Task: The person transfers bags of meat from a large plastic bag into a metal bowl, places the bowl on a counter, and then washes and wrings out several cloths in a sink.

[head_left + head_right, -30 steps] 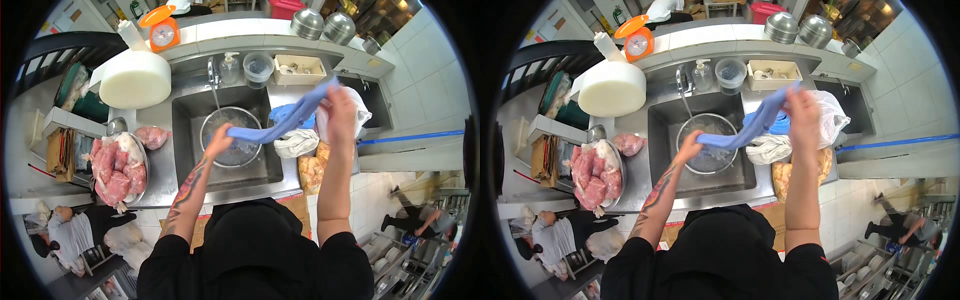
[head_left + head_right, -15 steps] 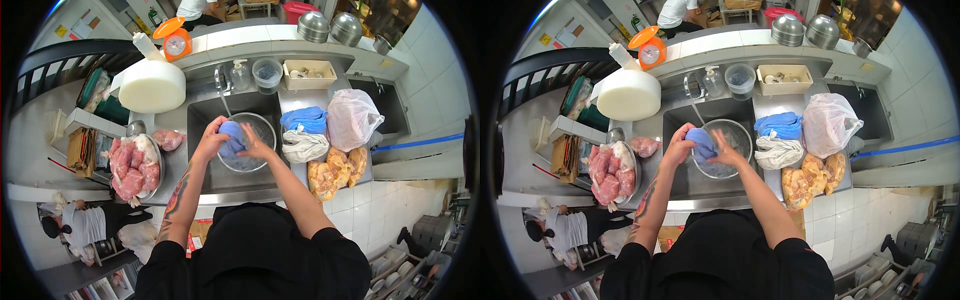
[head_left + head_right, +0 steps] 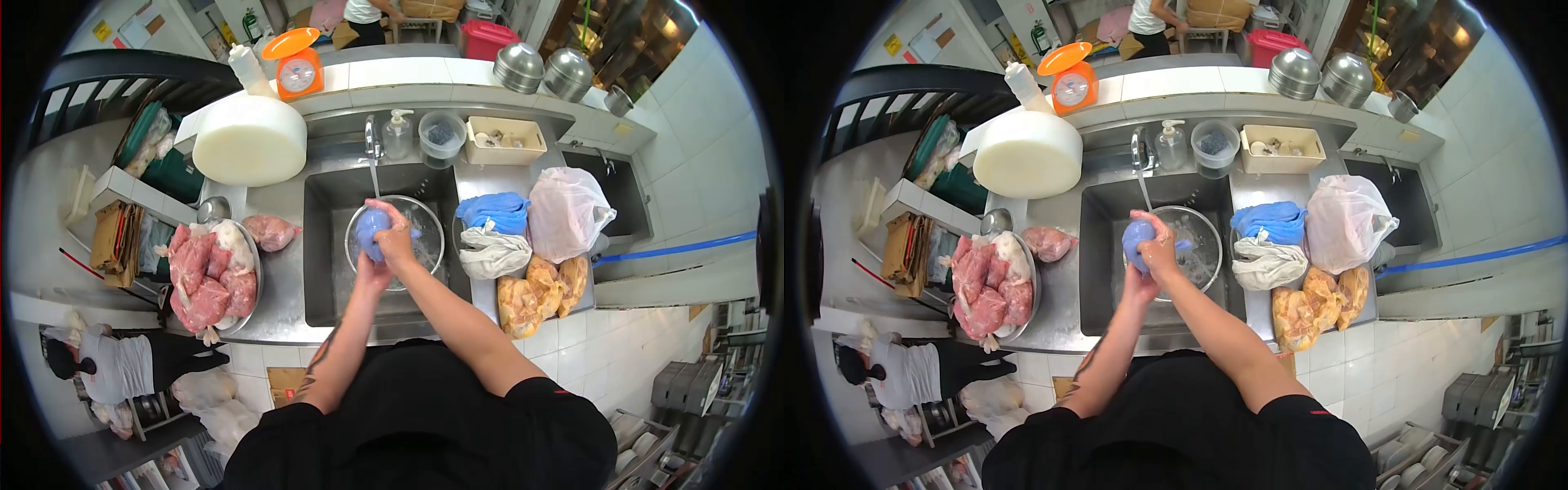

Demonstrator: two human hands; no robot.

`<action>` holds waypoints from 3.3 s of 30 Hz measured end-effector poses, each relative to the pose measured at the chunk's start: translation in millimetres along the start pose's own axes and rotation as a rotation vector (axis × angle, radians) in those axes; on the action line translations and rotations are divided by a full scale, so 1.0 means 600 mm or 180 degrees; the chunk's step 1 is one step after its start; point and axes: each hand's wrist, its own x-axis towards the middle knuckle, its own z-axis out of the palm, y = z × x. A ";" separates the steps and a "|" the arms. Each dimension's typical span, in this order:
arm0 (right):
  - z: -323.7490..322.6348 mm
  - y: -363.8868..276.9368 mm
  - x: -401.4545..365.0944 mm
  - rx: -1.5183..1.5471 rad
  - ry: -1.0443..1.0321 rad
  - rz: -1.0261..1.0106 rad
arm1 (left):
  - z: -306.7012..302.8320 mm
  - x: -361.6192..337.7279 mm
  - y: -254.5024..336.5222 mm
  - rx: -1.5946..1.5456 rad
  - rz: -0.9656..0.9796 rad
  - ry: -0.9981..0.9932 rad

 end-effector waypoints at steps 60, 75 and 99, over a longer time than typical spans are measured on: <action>0.023 0.031 0.054 0.1511 0.1157 0.0900 | 0.119 0.052 0.052 0.1532 0.1731 0.1134; 0.020 0.038 0.021 -0.1914 -0.1434 -0.2846 | 0.043 0.187 0.195 0.4431 -0.0938 -0.3133; -0.361 -0.096 0.022 -0.2724 0.0815 -0.0460 | 0.209 0.074 -0.105 0.1792 -0.1792 -0.0758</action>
